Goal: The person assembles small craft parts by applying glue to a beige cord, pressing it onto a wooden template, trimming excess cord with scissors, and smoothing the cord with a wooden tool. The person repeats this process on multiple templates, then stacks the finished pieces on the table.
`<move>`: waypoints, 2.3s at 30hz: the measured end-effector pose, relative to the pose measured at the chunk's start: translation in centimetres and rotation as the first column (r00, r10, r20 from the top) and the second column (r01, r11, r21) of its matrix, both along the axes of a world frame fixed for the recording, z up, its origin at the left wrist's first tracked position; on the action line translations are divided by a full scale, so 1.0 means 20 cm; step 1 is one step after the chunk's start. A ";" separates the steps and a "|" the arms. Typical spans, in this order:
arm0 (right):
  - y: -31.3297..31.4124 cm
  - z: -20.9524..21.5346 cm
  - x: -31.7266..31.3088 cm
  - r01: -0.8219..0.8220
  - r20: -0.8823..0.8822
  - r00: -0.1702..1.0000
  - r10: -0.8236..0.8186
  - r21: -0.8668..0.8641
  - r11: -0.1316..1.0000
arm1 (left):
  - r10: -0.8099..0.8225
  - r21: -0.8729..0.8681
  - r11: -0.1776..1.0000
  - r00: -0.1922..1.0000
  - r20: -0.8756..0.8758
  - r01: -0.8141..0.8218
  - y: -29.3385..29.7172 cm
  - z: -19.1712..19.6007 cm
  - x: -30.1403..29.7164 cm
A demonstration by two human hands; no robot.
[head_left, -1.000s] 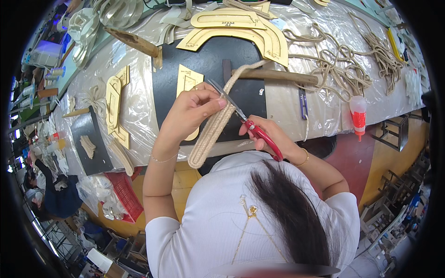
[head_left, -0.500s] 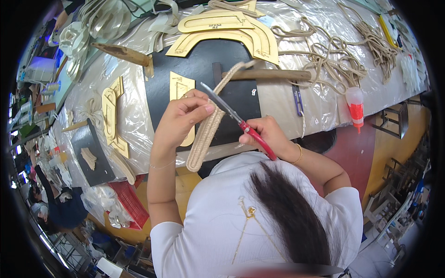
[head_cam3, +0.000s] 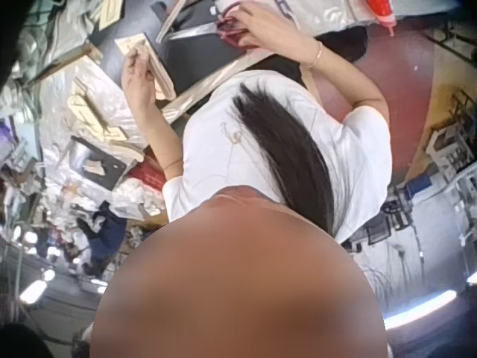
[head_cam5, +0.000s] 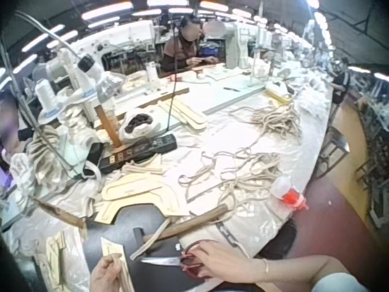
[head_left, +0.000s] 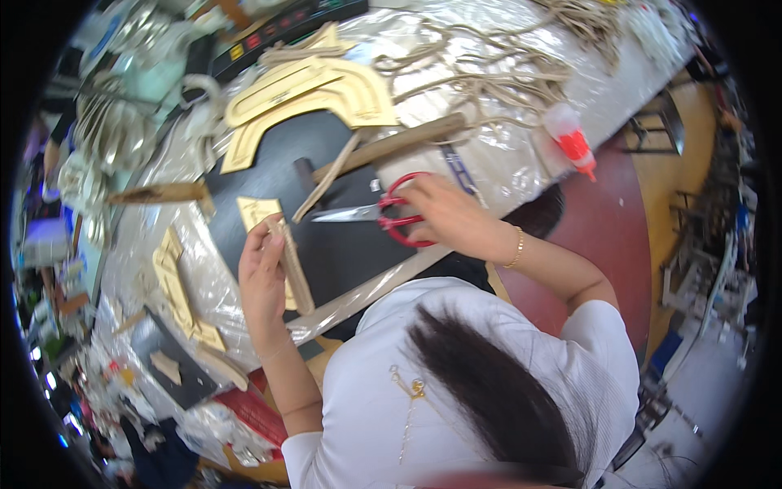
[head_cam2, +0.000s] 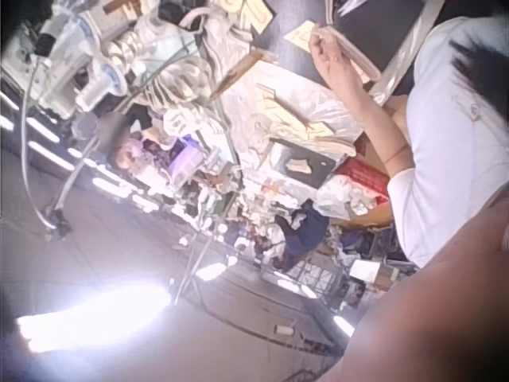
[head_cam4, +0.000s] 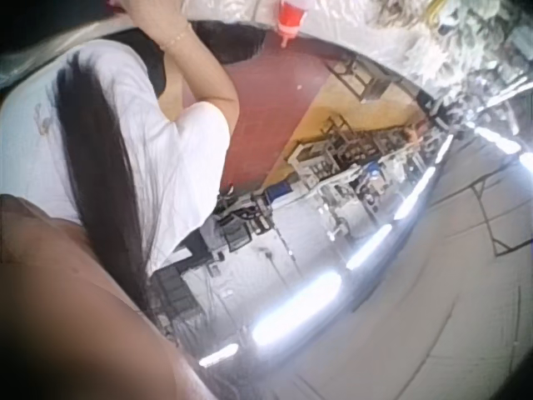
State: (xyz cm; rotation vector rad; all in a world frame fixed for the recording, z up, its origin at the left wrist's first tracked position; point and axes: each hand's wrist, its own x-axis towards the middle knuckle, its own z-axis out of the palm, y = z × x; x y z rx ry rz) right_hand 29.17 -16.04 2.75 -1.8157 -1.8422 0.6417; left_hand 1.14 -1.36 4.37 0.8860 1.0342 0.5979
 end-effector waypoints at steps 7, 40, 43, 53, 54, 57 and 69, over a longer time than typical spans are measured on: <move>-0.22 0.13 0.65 0.536 0.483 0.650 -0.587 0.255 0.804 | -0.006 0.073 0.997 1.000 0.025 0.004 -0.02 -0.01 0.06; 0.51 0.42 -0.18 0.386 -0.858 0.511 0.054 0.285 0.877 | -0.081 0.391 0.920 0.989 0.124 0.026 -0.24 0.32 0.21; 0.52 0.42 -0.18 0.347 -0.891 0.434 0.132 0.300 0.889 | -0.084 0.379 0.925 0.986 0.147 0.023 -0.23 0.32 0.22; 0.54 0.45 -0.19 0.384 -0.903 0.397 0.162 0.324 0.865 | -0.104 0.357 0.934 0.975 0.195 0.028 -0.25 0.33 0.21; 0.53 0.45 -0.18 0.333 -0.888 0.424 0.178 0.336 0.881 | -0.093 0.356 0.935 0.971 0.220 0.009 -0.25 0.32 0.21; 0.55 0.44 -0.18 0.384 -0.882 0.448 0.147 0.338 0.859 | -0.104 0.374 0.928 0.957 0.272 -0.006 -0.25 0.31 0.21; 0.44 0.51 -0.05 -0.161 -0.715 0.274 0.643 0.626 0.763 | -0.003 0.518 0.855 1.000 -0.018 0.012 -0.25 0.30 0.21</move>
